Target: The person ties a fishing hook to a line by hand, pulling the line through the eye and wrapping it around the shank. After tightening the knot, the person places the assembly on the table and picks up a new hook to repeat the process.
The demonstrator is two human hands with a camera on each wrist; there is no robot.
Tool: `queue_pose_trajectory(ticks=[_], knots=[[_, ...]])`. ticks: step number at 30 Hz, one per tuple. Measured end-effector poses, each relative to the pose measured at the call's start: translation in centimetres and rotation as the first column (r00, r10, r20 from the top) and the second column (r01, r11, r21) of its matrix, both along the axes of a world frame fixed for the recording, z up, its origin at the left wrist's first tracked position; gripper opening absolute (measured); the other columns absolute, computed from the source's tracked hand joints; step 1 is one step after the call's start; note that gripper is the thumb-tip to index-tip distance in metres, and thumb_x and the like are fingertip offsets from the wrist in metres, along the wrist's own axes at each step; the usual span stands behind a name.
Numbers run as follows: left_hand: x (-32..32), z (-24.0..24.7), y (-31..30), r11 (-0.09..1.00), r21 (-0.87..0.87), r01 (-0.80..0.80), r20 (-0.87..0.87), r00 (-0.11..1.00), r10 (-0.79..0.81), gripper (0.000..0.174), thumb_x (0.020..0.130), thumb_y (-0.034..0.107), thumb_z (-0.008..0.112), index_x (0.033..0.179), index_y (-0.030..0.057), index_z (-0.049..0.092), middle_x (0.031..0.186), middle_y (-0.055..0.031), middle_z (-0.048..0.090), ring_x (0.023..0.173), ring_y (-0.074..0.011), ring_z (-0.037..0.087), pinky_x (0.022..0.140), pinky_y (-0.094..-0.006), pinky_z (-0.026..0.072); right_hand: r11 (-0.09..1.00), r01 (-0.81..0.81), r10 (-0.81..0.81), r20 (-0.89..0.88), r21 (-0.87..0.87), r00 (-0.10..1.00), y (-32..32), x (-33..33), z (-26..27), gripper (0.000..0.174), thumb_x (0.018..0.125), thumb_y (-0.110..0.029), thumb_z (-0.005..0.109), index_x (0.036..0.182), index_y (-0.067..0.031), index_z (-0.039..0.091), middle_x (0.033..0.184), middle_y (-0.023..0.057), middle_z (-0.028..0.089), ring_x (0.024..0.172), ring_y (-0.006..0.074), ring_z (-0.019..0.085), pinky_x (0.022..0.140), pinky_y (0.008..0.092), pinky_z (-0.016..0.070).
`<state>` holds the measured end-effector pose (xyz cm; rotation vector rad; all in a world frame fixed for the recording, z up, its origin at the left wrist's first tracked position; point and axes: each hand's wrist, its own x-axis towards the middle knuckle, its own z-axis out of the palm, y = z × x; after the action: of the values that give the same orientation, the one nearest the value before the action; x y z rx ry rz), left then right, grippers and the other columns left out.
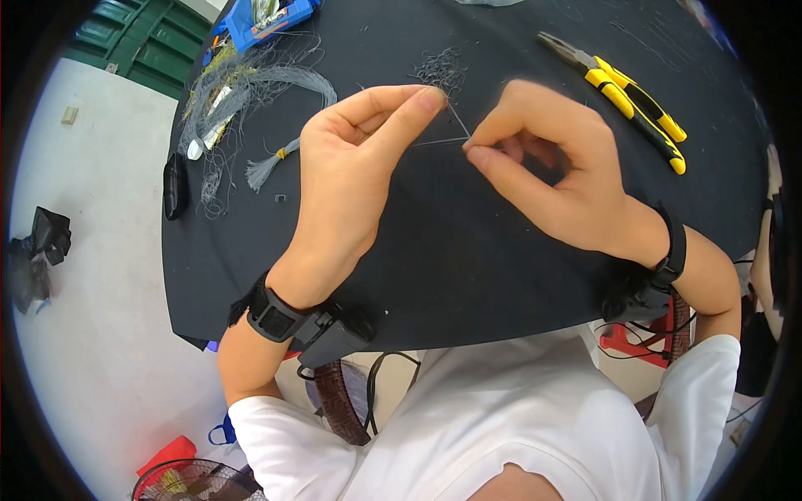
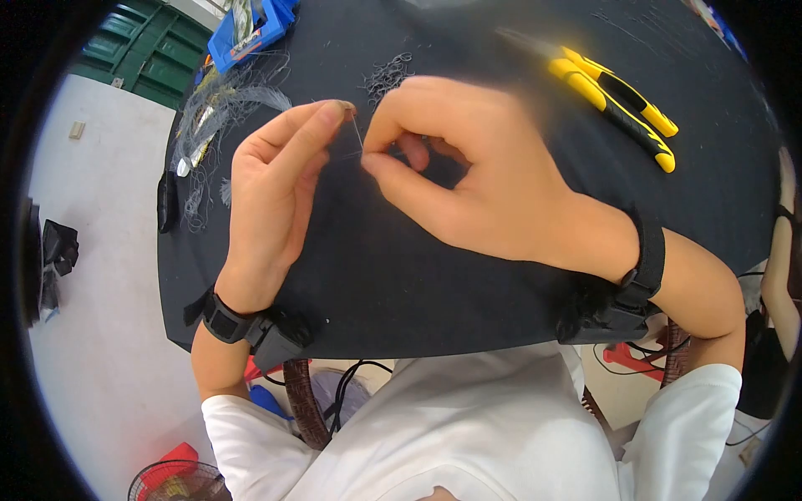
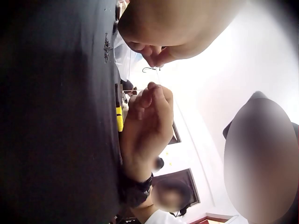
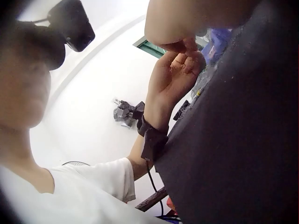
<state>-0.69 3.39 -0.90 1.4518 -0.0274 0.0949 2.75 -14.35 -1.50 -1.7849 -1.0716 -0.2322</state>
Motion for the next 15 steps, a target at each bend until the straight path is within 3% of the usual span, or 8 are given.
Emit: queue_pose_trajectory(ticks=[1, 5, 11, 15], knots=[[0.03, 0.02, 0.0, 1.0, 0.001, -0.006, 0.014, 1.0, 0.006, 0.018, 0.08, 0.01, 0.063, 0.092, -0.0035, 0.063, 0.086, -0.0066, 0.064, 0.077, -0.0069, 0.057, 0.07, -0.0173, 0.0431, 1.0, -0.006, 0.006, 0.125, -0.004, 0.992, -0.04, 0.2, 0.02, 0.007, 0.074, 0.003, 0.059, 0.079, -0.0022, 0.058, 0.068, -0.0007, 0.05, 0.055, 0.0029, 0.038, 0.047, 0.0175, 0.0272], [-0.03, -0.19, -0.14, 0.999, 0.042, -0.013, 0.098, 0.995, 0.009, 0.016, 0.079, 0.007, 0.064, 0.09, -0.0048, 0.063, 0.083, -0.0074, 0.064, 0.075, -0.0075, 0.06, 0.068, -0.0159, 0.0455, 0.996, 0.08, -0.086, 0.131, 0.048, 0.988, -0.07, 0.0, 0.46, 0.011, 0.073, 0.005, 0.058, 0.082, -0.0022, 0.058, 0.068, -0.0029, 0.048, 0.055, 0.002, 0.036, 0.048, 0.0157, 0.0269], [-0.1, -0.19, -0.32, 0.991, 0.13, -0.04, 0.139, 0.99, 0.021, 0.015, 0.079, 0.006, 0.064, 0.089, -0.0047, 0.063, 0.071, -0.0014, 0.061, 0.059, -0.0002, 0.051, 0.051, -0.0114, 0.0368, 0.989, 0.122, -0.128, 0.079, 0.079, 0.989, -0.39, 0.21, 0.41, 0.015, 0.074, 0.007, 0.059, 0.086, -0.0022, 0.059, 0.065, -0.0049, 0.042, 0.055, 0.0011, 0.032, 0.05, 0.0144, 0.0266], [-0.25, -0.02, -0.44, 0.988, 0.15, -0.038, 0.161, 0.987, 0.014, 0.013, 0.079, 0.005, 0.064, 0.089, -0.005, 0.063, 0.068, 0.001, 0.059, 0.055, 0.0022, 0.046, 0.047, -0.0107, 0.0312, 0.983, 0.138, -0.149, 0.086, 0.124, 0.985, -0.3, 0.43, 0.26, 0.013, 0.076, 0.006, 0.059, 0.087, -0.0022, 0.059, 0.062, -0.0056, 0.039, 0.054, 0.0005, 0.031, 0.049, 0.0148, 0.0258]])
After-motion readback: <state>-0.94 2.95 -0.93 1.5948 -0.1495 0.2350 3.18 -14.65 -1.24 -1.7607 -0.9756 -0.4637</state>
